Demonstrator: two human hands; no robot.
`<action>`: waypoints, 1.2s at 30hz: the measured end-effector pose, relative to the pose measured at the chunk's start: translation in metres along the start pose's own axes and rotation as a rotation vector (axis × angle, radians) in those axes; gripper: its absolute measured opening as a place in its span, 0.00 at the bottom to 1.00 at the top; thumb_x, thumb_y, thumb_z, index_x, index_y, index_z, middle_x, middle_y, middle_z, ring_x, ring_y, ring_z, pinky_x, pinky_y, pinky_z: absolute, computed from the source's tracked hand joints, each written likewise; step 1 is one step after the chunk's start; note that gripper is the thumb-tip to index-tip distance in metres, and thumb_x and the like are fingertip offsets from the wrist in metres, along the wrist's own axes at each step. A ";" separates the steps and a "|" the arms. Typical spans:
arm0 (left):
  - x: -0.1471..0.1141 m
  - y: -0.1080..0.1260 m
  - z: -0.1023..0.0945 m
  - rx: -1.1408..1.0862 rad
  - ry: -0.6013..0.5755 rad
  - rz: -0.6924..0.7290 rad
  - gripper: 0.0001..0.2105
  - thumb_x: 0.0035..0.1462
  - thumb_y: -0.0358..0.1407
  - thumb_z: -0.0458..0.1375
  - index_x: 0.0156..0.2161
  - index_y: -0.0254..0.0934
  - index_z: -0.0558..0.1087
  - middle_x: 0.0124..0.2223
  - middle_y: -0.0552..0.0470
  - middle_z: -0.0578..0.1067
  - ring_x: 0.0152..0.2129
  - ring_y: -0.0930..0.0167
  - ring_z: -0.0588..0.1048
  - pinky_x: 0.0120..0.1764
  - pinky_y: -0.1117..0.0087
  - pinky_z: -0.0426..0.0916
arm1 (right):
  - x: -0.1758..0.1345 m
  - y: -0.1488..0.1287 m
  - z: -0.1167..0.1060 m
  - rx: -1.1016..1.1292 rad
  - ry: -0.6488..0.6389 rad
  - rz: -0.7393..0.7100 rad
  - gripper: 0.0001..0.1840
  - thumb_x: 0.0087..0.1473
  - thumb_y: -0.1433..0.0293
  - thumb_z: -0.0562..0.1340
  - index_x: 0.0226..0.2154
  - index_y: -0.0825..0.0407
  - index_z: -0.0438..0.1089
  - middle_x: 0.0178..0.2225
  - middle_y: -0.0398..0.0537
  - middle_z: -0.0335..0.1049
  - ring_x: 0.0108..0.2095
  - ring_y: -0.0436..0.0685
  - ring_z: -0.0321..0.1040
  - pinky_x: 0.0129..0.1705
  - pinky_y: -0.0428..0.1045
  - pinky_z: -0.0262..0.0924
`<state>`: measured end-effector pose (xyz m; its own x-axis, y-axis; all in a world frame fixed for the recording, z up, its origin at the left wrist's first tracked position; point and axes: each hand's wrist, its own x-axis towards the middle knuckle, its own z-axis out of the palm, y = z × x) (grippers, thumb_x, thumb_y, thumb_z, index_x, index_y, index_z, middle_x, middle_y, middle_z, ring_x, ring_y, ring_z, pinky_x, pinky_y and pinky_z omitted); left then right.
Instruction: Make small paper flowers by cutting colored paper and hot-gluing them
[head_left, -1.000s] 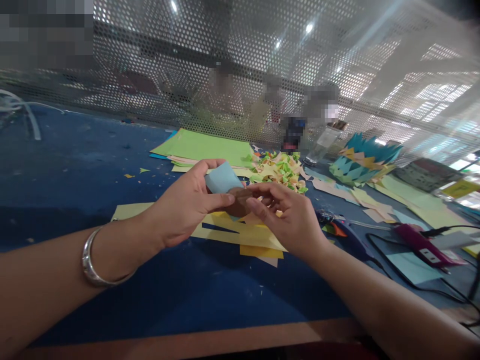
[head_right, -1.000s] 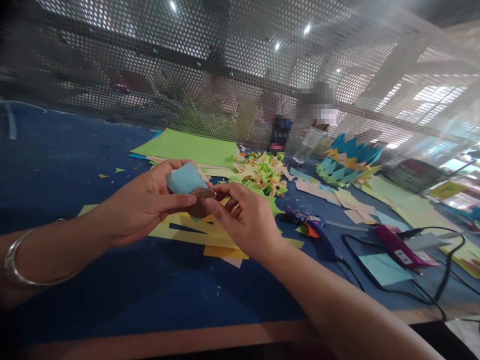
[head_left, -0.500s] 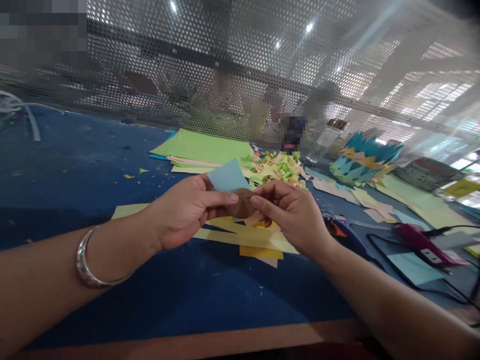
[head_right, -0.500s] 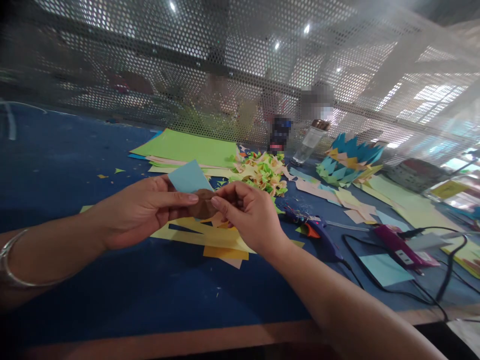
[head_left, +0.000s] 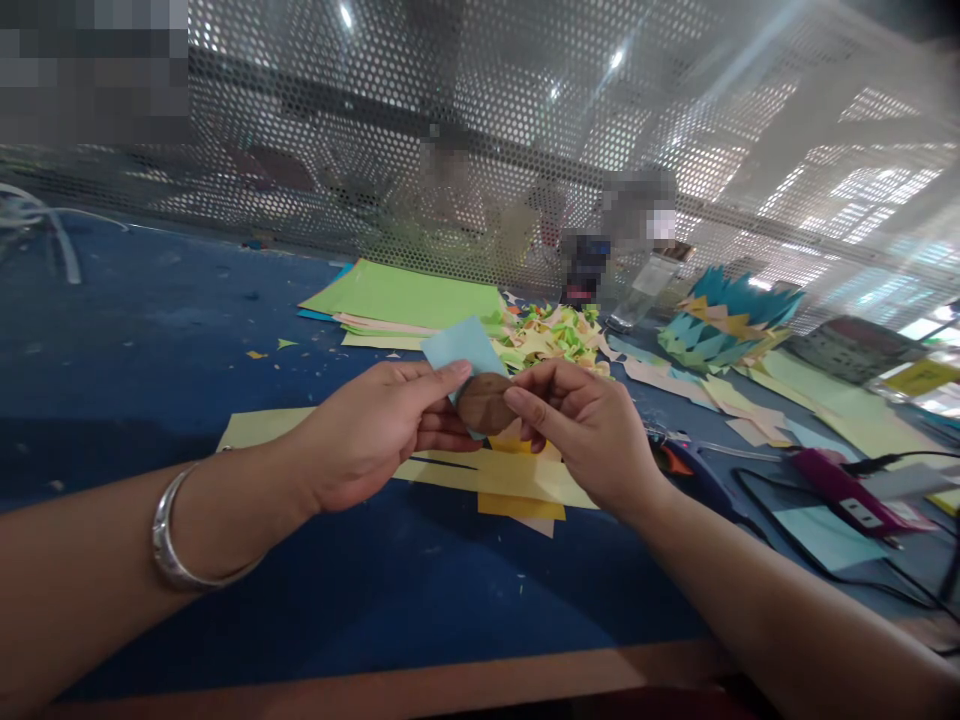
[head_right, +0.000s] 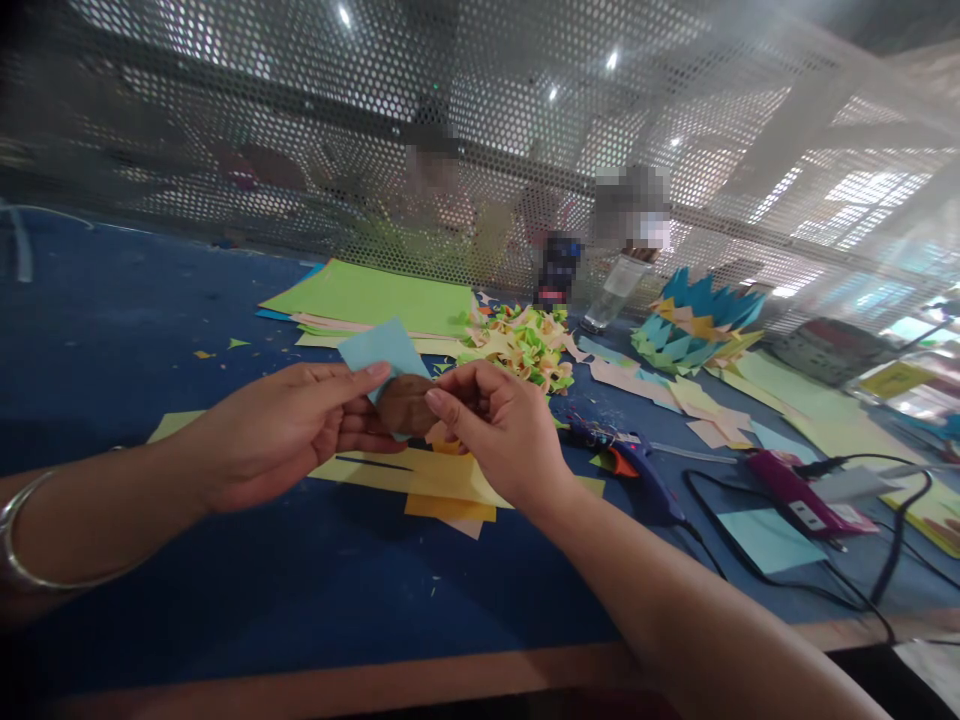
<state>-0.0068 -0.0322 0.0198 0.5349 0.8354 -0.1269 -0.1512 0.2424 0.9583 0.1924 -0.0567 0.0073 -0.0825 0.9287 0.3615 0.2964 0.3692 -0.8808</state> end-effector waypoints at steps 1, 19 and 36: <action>0.000 0.000 0.001 -0.009 -0.004 0.000 0.17 0.63 0.45 0.59 0.46 0.32 0.80 0.45 0.41 0.83 0.41 0.63 0.80 0.49 0.61 0.72 | 0.000 0.000 0.000 0.001 0.002 0.000 0.08 0.58 0.66 0.67 0.33 0.54 0.71 0.20 0.40 0.74 0.18 0.44 0.67 0.23 0.41 0.64; 0.000 -0.003 -0.004 0.181 0.011 0.139 0.07 0.54 0.37 0.66 0.38 0.36 0.81 0.42 0.47 0.83 0.40 0.65 0.79 0.43 0.67 0.71 | 0.000 0.002 -0.002 0.016 -0.018 0.018 0.11 0.58 0.62 0.67 0.34 0.54 0.73 0.22 0.39 0.71 0.20 0.45 0.66 0.23 0.43 0.65; 0.005 -0.005 -0.010 0.167 0.053 0.087 0.09 0.53 0.36 0.66 0.39 0.36 0.81 0.43 0.46 0.83 0.40 0.66 0.79 0.47 0.65 0.68 | -0.015 0.005 -0.110 -0.624 0.114 0.094 0.12 0.55 0.59 0.66 0.33 0.51 0.74 0.25 0.44 0.73 0.22 0.51 0.67 0.26 0.47 0.62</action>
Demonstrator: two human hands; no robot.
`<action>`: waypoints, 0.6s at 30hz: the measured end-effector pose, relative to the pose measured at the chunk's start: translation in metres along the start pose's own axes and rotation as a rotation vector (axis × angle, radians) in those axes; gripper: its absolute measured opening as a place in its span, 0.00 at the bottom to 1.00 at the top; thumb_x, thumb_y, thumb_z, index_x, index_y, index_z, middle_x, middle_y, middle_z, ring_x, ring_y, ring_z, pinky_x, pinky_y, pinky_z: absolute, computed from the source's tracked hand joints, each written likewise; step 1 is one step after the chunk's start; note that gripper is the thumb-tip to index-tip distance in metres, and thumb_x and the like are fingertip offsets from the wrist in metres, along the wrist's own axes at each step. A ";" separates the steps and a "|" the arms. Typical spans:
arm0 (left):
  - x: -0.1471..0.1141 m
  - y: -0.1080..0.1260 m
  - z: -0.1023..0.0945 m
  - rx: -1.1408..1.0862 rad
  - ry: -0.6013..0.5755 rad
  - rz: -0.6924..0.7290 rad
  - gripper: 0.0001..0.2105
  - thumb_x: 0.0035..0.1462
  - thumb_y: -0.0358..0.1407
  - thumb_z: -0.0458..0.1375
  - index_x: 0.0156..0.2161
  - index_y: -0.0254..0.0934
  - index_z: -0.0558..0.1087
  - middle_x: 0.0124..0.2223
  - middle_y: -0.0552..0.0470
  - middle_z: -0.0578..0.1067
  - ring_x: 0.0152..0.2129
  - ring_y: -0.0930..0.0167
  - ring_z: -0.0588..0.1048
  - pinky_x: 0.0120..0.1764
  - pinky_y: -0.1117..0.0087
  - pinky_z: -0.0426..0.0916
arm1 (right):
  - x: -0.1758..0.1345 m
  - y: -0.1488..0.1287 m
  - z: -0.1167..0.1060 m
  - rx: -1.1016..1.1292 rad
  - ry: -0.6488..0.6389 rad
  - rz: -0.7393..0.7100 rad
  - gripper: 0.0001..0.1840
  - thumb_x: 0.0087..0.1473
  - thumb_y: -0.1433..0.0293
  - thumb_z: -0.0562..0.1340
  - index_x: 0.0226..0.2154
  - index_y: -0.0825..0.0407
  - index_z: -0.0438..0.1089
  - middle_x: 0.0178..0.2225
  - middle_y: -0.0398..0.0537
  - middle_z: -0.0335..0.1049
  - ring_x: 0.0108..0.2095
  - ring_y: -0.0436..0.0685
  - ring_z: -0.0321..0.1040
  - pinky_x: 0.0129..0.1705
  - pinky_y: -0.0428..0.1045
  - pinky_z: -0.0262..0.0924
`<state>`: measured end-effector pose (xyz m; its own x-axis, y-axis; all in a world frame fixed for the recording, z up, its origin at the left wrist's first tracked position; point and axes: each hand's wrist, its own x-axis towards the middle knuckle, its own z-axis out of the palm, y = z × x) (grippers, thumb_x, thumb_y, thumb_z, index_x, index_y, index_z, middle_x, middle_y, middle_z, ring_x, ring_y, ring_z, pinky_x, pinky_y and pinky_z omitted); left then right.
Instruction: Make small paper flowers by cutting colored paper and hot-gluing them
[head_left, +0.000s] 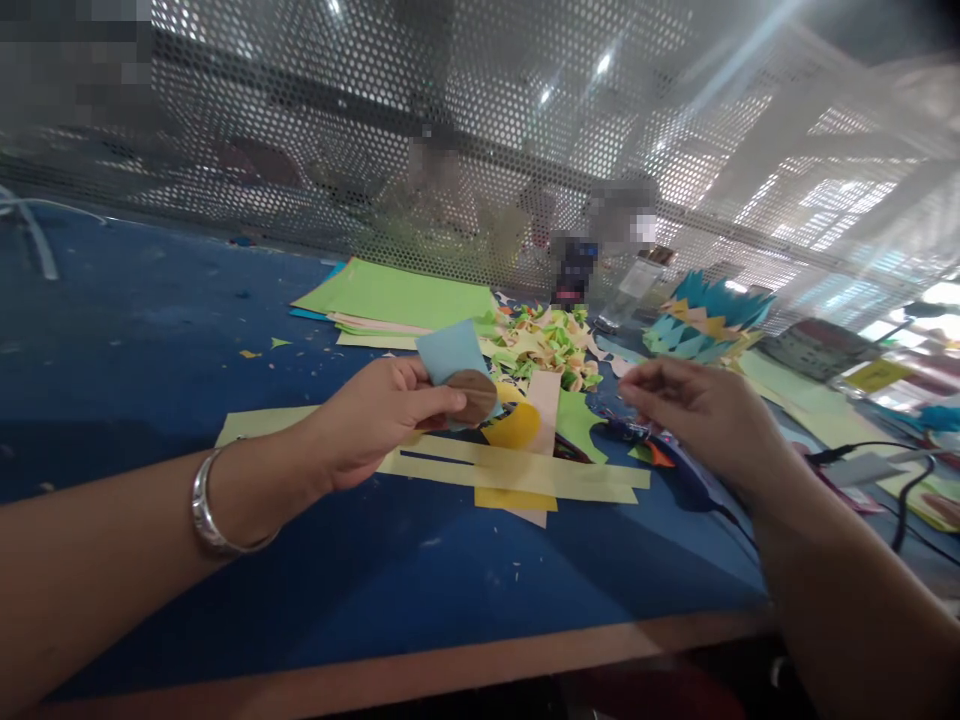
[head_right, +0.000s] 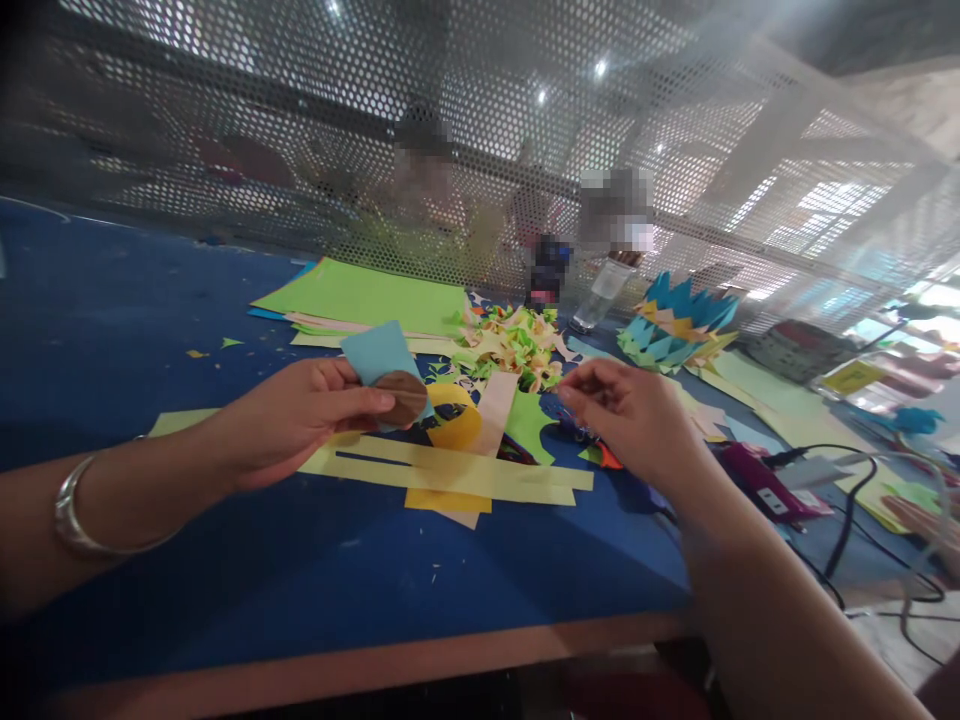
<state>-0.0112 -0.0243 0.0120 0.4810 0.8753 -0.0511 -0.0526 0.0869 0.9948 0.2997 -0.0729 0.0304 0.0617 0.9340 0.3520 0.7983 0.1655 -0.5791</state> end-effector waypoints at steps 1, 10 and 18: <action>0.001 -0.001 0.000 0.000 0.018 0.002 0.09 0.53 0.36 0.65 0.39 0.36 0.81 0.43 0.46 0.83 0.40 0.66 0.79 0.48 0.65 0.68 | -0.006 0.005 -0.004 -0.079 -0.056 0.001 0.14 0.56 0.57 0.65 0.33 0.51 0.75 0.26 0.45 0.73 0.22 0.51 0.66 0.25 0.48 0.61; 0.005 0.000 -0.005 -0.089 0.148 0.142 0.08 0.56 0.36 0.65 0.38 0.33 0.79 0.41 0.50 0.82 0.42 0.66 0.75 0.52 0.64 0.66 | -0.049 0.051 -0.025 -0.466 -0.226 0.019 0.10 0.58 0.62 0.61 0.36 0.49 0.75 0.31 0.51 0.77 0.28 0.59 0.71 0.31 0.52 0.63; 0.004 -0.001 -0.006 -0.073 0.165 0.206 0.10 0.57 0.37 0.64 0.41 0.31 0.79 0.44 0.47 0.82 0.46 0.62 0.75 0.55 0.60 0.65 | -0.038 0.017 0.005 -0.438 -0.176 -0.082 0.11 0.61 0.62 0.59 0.35 0.49 0.74 0.35 0.49 0.76 0.31 0.56 0.70 0.33 0.50 0.61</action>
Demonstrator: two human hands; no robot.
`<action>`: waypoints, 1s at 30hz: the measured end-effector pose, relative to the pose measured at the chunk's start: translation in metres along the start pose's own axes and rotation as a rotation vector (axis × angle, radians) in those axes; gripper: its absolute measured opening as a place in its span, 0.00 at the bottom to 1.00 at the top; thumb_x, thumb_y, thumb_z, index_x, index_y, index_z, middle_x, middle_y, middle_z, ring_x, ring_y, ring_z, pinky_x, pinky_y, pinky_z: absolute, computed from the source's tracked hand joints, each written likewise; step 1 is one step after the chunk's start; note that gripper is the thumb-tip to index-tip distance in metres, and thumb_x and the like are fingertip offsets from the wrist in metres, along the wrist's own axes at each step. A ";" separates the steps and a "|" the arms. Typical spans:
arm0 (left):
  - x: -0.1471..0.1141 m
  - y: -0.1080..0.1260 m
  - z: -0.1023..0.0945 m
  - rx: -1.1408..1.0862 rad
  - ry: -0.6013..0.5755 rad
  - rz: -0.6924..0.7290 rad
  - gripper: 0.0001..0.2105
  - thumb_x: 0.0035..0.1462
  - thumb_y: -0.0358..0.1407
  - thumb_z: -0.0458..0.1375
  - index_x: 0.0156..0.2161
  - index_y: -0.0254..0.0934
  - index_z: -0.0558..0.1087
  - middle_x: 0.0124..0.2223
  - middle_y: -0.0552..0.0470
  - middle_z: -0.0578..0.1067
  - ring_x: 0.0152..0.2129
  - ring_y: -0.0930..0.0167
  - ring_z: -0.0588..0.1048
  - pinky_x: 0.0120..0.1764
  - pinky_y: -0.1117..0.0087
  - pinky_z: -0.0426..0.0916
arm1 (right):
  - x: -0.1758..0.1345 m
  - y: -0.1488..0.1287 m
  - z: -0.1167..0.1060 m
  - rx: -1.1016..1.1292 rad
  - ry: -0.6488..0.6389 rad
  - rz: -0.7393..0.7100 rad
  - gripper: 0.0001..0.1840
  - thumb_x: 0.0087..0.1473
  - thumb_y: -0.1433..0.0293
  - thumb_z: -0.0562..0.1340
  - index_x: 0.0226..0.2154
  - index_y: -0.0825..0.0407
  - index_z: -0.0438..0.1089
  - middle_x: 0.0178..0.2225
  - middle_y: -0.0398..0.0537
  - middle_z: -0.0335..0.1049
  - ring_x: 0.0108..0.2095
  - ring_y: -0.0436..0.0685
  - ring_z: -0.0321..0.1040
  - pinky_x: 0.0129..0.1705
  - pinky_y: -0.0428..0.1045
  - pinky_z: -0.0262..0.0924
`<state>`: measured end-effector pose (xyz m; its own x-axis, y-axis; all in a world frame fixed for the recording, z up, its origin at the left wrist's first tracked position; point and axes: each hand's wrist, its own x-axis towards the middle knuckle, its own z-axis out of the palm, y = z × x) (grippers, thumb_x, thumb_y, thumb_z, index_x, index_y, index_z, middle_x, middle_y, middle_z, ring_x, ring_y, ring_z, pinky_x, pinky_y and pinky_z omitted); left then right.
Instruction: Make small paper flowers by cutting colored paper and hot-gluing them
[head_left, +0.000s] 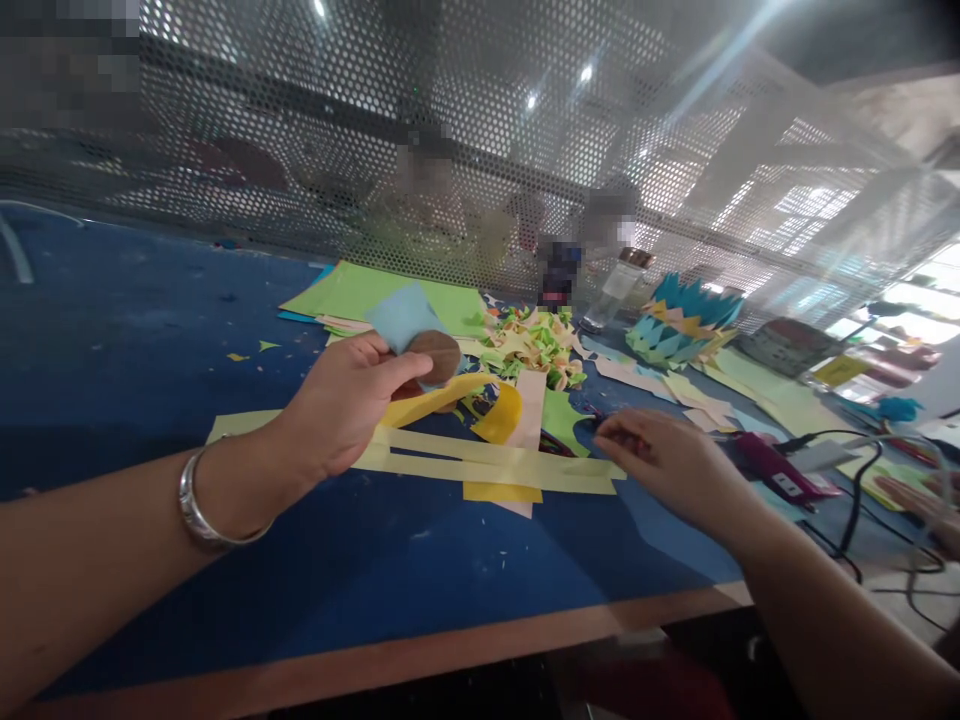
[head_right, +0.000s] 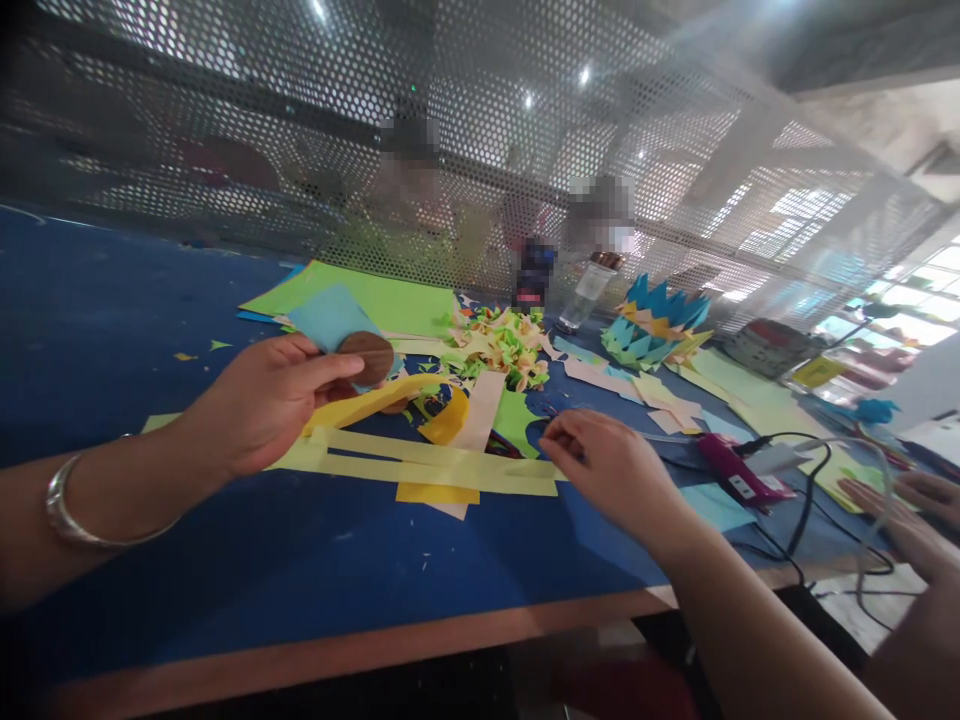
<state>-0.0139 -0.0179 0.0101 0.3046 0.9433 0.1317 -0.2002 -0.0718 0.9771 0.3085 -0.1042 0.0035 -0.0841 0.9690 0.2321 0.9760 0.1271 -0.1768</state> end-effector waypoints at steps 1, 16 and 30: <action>0.000 0.001 0.000 0.001 0.000 -0.003 0.10 0.56 0.37 0.65 0.40 0.32 0.79 0.43 0.48 0.82 0.45 0.63 0.75 0.55 0.61 0.65 | 0.004 -0.010 0.002 0.015 -0.032 -0.039 0.11 0.61 0.62 0.59 0.35 0.49 0.74 0.34 0.49 0.76 0.31 0.56 0.70 0.33 0.50 0.61; -0.023 0.009 0.013 0.116 -0.669 -0.132 0.09 0.58 0.34 0.61 0.41 0.43 0.82 0.42 0.51 0.84 0.42 0.65 0.81 0.49 0.63 0.72 | 0.042 -0.061 0.014 -0.124 -0.100 -0.074 0.05 0.55 0.70 0.59 0.30 0.50 0.70 0.29 0.45 0.73 0.28 0.53 0.65 0.28 0.48 0.46; -0.022 0.005 0.005 0.493 -0.673 0.056 0.14 0.58 0.30 0.55 0.43 0.43 0.81 0.44 0.52 0.83 0.44 0.65 0.80 0.50 0.67 0.71 | 0.069 -0.104 -0.005 0.064 -0.036 -0.234 0.03 0.54 0.70 0.60 0.33 0.50 0.69 0.27 0.43 0.72 0.26 0.52 0.64 0.29 0.47 0.49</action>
<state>-0.0168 -0.0409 0.0127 0.8286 0.5506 0.1007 0.1513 -0.3936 0.9067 0.2021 -0.0517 0.0423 -0.3144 0.9185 0.2398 0.9145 0.3609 -0.1830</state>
